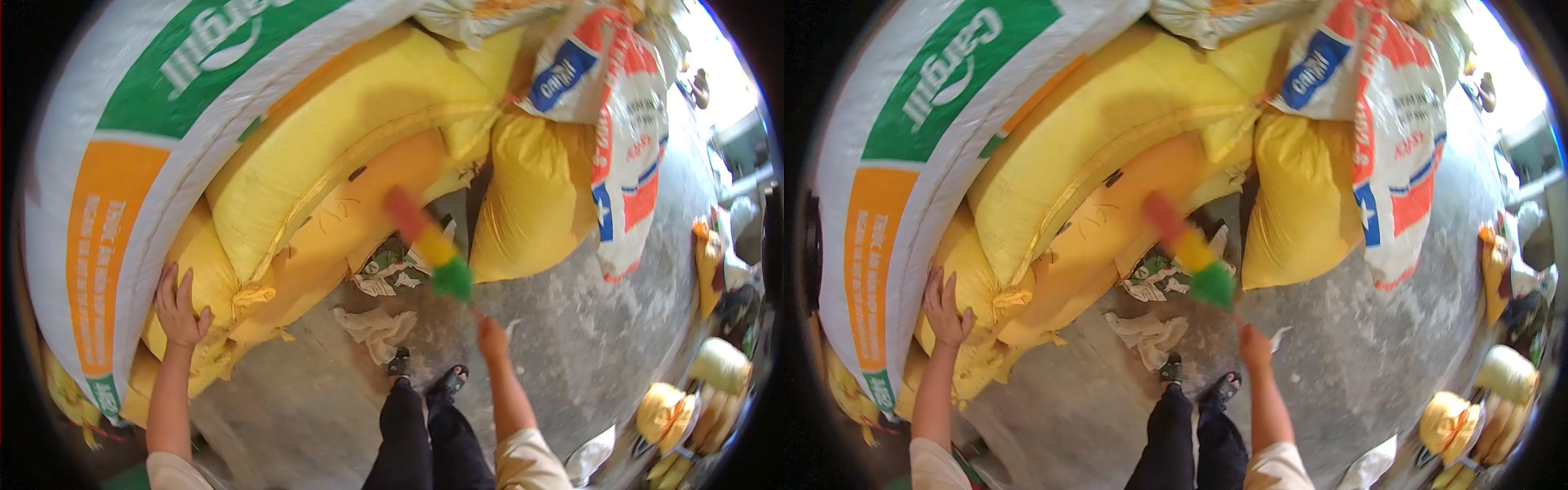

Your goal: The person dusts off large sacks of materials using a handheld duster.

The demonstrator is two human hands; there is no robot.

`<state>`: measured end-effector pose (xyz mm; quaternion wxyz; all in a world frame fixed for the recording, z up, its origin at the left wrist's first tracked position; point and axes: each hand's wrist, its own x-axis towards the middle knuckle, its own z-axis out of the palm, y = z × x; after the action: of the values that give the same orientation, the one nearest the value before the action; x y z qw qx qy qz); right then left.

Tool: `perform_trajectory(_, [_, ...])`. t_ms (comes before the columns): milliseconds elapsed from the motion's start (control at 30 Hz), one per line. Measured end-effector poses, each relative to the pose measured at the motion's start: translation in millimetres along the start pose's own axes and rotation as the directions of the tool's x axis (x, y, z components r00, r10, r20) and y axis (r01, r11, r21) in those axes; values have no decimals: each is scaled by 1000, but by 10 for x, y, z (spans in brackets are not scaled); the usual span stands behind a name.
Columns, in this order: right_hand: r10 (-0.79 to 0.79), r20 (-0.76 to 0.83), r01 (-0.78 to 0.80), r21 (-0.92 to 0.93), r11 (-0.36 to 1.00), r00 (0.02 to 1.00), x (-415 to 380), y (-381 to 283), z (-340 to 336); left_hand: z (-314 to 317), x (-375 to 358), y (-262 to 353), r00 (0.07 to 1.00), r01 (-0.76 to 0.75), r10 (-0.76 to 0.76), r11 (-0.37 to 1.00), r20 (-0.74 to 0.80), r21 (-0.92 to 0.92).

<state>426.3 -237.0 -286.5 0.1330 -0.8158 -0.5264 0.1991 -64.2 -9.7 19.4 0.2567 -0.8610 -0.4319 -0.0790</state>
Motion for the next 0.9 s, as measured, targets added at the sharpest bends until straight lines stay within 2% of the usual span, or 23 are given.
perform_trajectory(100, [-159, 128, 151, 69, 986, 979, -63, -517, 44, -7, -18, -30, 1000, 10, -10, 1000, 13, -6])
perform_trajectory(167, [-322, 2, 320, 117, 940, 947, 69, -748, 58, -11, -26, -27, 999, 24, -24, 1000, 22, 4])
perform_trajectory(200, [-342, 12, 338, 123, 933, 940, 166, -800, 70, -13, -29, -28, 1000, 25, -25, 1000, 19, -8])
perform_trajectory(267, [3, -86, 10, 153, 988, 996, 393, -897, 72, -14, -32, -37, 999, 29, -28, 999, 17, -21])
perform_trajectory(300, [-16, -74, 28, 153, 988, 997, 514, -966, 26, -20, -33, -36, 999, 45, -45, 999, 27, -9])
perform_trajectory(367, [278, -254, -127, 483, 866, 927, 682, -1108, -114, -26, -36, -32, 998, 52, -51, 998, 34, -22])
perform_trajectory(500, [188, -264, -16, 541, 841, 946, 543, -1244, -45, -31, -50, -51, 997, 69, -68, 996, 29, -53])
perform_trajectory(567, [-50, -119, 86, 319, 944, 992, 280, -1058, 232, -56, -55, -49, 995, 98, -96, 994, 34, -42])
perform_trajectory(633, [-235, 116, 209, 201, 957, 965, 33, -1069, 218, -69, -60, -54, 994, 95, -92, 994, 55, -61])
perform_trajectory(667, [-255, 115, 229, 204, 952, 960, 16, -1072, 170, -58, -72, -55, 993, 105, -102, 993, 54, -61])
perform_trajectory(733, [-287, 292, 247, 164, 955, 912, 0, -1131, 24, -73, -82, -54, 991, 120, -116, 991, 65, -58])
perform_trajectory(767, [-298, 295, 257, 171, 951, 908, 53, -1129, 44, -73, -81, -59, 991, 119, -113, 990, 75, -73])
perform_trajectory(800, [-199, 98, 172, 232, 957, 975, 116, -1103, 58, -55, -91, -67, 992, 118, -113, 990, 63, -82])
perform_trajectory(833, [-72, -93, 97, 305, 947, 993, 154, -1099, 41, -62, -96, -69, 991, 123, -118, 989, 67, -79])
perform_trajectory(867, [-78, -92, 103, 304, 947, 993, 207, -1105, 33, -68, -96, -68, 989, 129, -123, 989, 80, -78])
perform_trajectory(900, [71, -162, 1, 407, 913, 984, 286, -1156, 6, -71, -98, -63, 987, 139, -131, 987, 92, -78])
